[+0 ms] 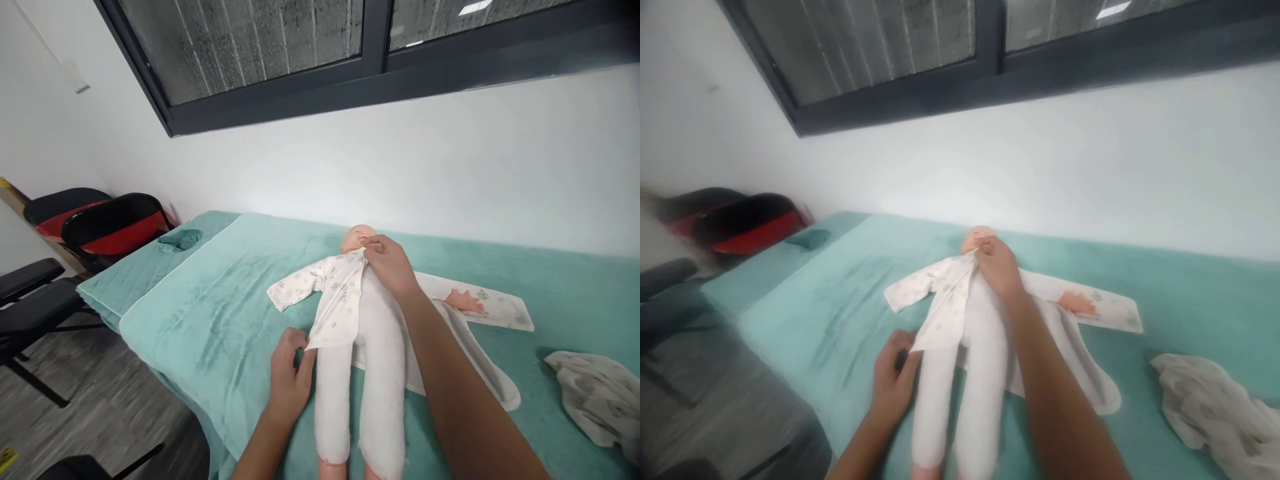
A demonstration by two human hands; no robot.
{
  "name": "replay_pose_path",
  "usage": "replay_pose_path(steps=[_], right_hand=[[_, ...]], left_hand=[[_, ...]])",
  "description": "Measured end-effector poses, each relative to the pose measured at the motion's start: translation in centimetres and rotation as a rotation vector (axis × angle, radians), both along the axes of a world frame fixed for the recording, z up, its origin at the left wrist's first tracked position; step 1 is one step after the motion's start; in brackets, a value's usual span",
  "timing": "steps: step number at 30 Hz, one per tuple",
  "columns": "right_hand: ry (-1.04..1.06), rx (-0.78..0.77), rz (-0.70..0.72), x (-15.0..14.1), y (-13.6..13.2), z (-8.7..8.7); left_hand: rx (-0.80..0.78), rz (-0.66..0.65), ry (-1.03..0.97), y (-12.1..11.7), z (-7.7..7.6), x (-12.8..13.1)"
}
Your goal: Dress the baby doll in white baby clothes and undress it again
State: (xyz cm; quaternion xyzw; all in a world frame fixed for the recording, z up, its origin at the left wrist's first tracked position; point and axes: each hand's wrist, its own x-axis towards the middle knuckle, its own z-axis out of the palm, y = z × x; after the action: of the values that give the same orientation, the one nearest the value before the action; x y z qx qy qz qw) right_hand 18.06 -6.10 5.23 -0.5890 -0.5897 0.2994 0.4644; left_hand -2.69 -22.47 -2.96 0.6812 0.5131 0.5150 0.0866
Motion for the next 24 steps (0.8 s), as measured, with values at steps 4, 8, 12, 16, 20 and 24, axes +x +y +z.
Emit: replay_pose_path(steps=[4, 8, 12, 16, 20, 24], right_hand=[[-0.014, -0.033, -0.024, 0.6, 0.0, -0.1], [-0.082, -0.044, 0.016, 1.1, -0.1, -0.2], [-0.191, -0.057, -0.021, 1.1, -0.4, -0.8], [-0.223, -0.007, -0.042, 0.9, -0.9, -1.8], [-0.183, 0.059, -0.040, 0.9, -1.6, -2.6], [-0.173, 0.064, -0.069, 3.0, -2.7, -3.5]], left_hand=[[0.196, -0.040, 0.193, -0.2, -0.3, 0.2], [0.189, -0.045, 0.209, -0.3, -0.6, 0.3], [0.137, -0.047, 0.206, 0.1, 0.2, 0.4], [0.115, -0.029, 0.353, 0.9, 1.8, 1.2], [0.137, -0.073, 0.385, 0.9, 3.2, 2.5], [0.124, -0.186, 0.476, 0.1, 3.8, 2.7]])
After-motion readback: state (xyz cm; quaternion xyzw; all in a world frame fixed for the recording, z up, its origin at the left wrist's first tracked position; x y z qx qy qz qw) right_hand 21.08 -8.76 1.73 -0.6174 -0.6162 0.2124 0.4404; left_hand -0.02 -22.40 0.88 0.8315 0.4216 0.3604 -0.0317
